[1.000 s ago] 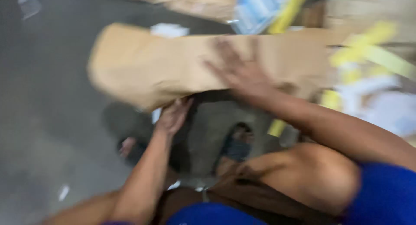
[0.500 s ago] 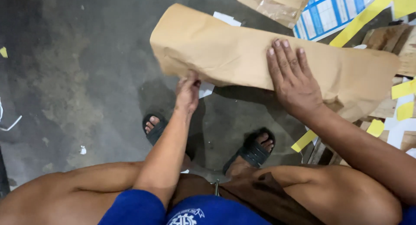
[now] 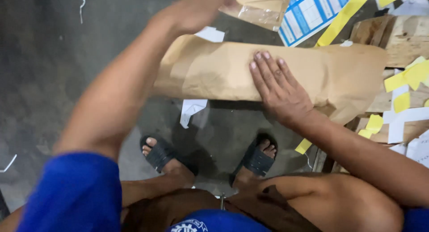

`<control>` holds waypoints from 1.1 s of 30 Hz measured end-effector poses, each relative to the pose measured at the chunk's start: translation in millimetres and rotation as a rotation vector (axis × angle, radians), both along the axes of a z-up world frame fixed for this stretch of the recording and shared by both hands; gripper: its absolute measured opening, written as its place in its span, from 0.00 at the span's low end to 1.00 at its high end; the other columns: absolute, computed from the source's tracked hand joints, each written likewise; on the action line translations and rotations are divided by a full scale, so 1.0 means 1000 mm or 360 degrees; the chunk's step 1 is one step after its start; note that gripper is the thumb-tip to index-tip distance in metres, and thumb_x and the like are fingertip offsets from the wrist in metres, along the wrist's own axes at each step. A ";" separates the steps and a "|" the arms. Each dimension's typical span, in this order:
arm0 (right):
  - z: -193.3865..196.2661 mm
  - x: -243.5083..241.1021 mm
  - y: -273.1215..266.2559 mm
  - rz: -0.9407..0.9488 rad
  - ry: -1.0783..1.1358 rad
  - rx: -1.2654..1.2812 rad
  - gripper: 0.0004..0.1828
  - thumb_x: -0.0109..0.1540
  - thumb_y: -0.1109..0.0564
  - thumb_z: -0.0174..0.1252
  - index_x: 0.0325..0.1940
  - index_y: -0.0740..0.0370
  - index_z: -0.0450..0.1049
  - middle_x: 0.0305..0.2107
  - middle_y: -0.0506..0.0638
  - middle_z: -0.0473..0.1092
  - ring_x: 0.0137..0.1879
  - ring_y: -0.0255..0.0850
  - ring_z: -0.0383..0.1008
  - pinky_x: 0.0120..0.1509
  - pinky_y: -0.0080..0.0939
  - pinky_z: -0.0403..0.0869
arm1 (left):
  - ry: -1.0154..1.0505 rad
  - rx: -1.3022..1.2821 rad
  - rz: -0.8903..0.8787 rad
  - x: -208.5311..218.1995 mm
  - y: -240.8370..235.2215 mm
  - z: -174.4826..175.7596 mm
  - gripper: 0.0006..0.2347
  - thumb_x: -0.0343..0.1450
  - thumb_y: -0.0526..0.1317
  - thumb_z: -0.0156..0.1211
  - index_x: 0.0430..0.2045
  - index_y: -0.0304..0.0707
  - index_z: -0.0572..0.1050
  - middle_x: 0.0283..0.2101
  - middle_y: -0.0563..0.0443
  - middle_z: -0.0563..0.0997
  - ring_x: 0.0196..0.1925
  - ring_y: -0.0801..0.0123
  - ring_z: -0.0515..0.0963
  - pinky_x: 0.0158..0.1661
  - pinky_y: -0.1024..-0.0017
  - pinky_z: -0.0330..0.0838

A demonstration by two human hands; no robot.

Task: The person wraps stacks of printed material in brown paper, folds the paper around the stacks by hand, and applies clear tape using a red handheld tape dispenser to seal the packages.

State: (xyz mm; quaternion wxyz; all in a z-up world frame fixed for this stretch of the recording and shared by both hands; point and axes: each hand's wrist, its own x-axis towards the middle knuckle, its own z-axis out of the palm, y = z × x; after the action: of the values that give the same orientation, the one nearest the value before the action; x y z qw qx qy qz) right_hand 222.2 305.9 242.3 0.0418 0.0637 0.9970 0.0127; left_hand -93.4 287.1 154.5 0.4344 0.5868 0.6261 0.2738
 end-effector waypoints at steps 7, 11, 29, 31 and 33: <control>0.003 0.001 0.011 -0.0060 -0.0022 0.0019 0.32 0.64 0.57 0.46 0.72 0.72 0.62 0.70 0.64 0.61 0.77 0.53 0.60 0.79 0.53 0.58 | -0.0674 -0.1213 -0.0925 0.097 0.081 -0.101 0.35 0.75 0.66 0.24 0.58 0.41 0.75 0.63 0.48 0.78 0.63 0.65 0.73 0.63 0.63 0.63; 0.007 0.000 0.009 -0.0043 0.0014 -0.0045 0.32 0.65 0.55 0.46 0.73 0.70 0.62 0.70 0.62 0.61 0.76 0.51 0.61 0.78 0.52 0.60 | -0.0732 -0.1255 -0.0852 0.119 0.072 -0.084 0.33 0.74 0.64 0.29 0.63 0.43 0.71 0.66 0.50 0.73 0.66 0.67 0.70 0.64 0.65 0.62; -0.015 0.014 0.007 0.0101 -0.0079 0.0087 0.31 0.64 0.51 0.49 0.69 0.70 0.65 0.65 0.65 0.65 0.75 0.59 0.60 0.80 0.56 0.54 | 0.0389 0.0384 -0.0758 0.110 -0.051 0.064 0.45 0.72 0.68 0.49 0.73 0.26 0.49 0.77 0.29 0.48 0.79 0.40 0.46 0.75 0.49 0.41; -0.017 0.018 0.004 0.0131 -0.0111 0.0118 0.33 0.62 0.50 0.50 0.69 0.71 0.65 0.66 0.65 0.65 0.76 0.57 0.59 0.81 0.56 0.52 | 0.0632 0.0570 -0.0747 0.115 -0.071 0.053 0.48 0.72 0.67 0.58 0.73 0.20 0.48 0.77 0.25 0.47 0.80 0.36 0.45 0.76 0.47 0.41; -0.027 0.025 0.000 0.0155 -0.0068 0.0338 0.34 0.66 0.50 0.52 0.73 0.70 0.64 0.69 0.66 0.63 0.78 0.56 0.57 0.84 0.54 0.49 | 0.0787 0.0720 -0.0675 0.120 -0.080 0.046 0.48 0.71 0.59 0.70 0.76 0.23 0.47 0.78 0.24 0.46 0.81 0.36 0.45 0.78 0.47 0.40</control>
State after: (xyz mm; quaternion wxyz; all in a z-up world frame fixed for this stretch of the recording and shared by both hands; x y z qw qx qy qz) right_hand 247.7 305.7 214.8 0.0555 0.0190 0.9908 0.1217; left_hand 26.3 206.6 200.5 0.1772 0.8321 0.5007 0.1594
